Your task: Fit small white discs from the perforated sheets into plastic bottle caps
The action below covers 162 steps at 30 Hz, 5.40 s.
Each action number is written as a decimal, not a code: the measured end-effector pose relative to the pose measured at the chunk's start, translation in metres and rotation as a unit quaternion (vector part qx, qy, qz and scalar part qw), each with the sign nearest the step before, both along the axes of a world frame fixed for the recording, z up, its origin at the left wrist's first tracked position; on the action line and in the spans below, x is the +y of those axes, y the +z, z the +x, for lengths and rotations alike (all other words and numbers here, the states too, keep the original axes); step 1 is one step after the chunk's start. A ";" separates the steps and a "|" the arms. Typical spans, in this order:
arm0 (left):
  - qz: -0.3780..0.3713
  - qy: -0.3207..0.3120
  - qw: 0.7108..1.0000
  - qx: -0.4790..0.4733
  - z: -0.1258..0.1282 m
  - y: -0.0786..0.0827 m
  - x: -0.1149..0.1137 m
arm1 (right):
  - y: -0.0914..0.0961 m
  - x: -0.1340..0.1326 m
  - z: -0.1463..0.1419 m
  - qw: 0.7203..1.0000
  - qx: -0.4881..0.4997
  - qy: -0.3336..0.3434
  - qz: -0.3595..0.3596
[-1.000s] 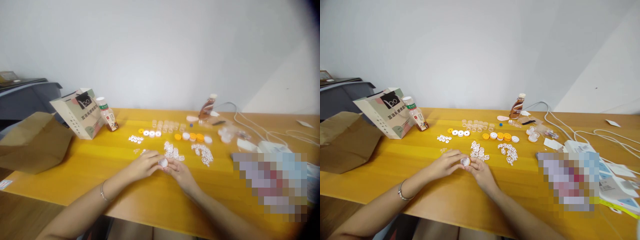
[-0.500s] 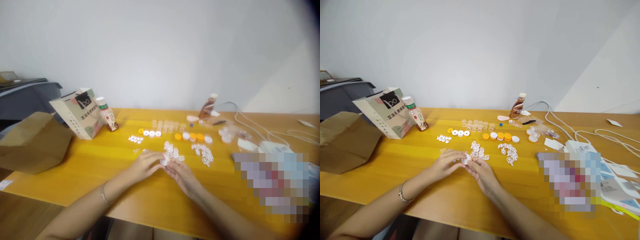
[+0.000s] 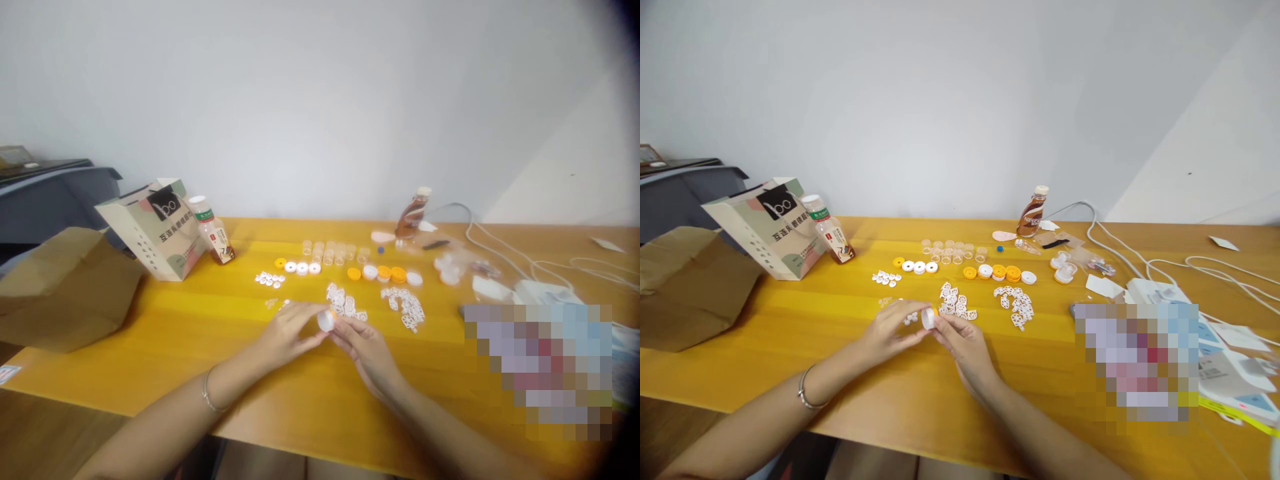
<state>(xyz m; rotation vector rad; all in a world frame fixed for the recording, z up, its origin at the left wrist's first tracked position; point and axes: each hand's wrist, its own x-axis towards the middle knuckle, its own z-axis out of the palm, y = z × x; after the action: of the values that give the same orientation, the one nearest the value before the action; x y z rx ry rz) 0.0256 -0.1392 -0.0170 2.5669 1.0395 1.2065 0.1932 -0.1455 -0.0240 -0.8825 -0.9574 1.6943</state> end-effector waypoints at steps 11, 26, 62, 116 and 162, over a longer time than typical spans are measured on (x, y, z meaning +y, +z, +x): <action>-0.021 -0.035 0.997 -0.067 0.006 0.000 -0.003 | -0.001 0.006 0.006 0.998 0.052 0.029 -0.016; -0.044 -0.026 0.994 -0.096 0.008 0.004 -0.005 | 0.001 0.005 0.006 0.996 0.074 0.033 -0.027; 0.001 -0.036 0.997 0.065 0.005 -0.002 -0.003 | -0.008 0.010 0.009 0.990 0.060 0.091 -0.091; -0.062 -0.094 0.990 0.084 0.001 0.012 -0.003 | -0.011 0.008 0.005 0.987 0.048 0.102 -0.118; -0.129 -0.038 0.982 0.134 0.006 -0.005 -0.002 | 0.009 0.071 0.094 0.588 -0.773 -0.036 0.237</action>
<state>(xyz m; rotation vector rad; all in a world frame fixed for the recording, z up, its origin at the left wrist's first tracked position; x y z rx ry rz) 0.0316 -0.1413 -0.0221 2.5799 1.0545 0.6683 0.2873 -0.0748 -0.0150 -1.9314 -2.2429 0.0537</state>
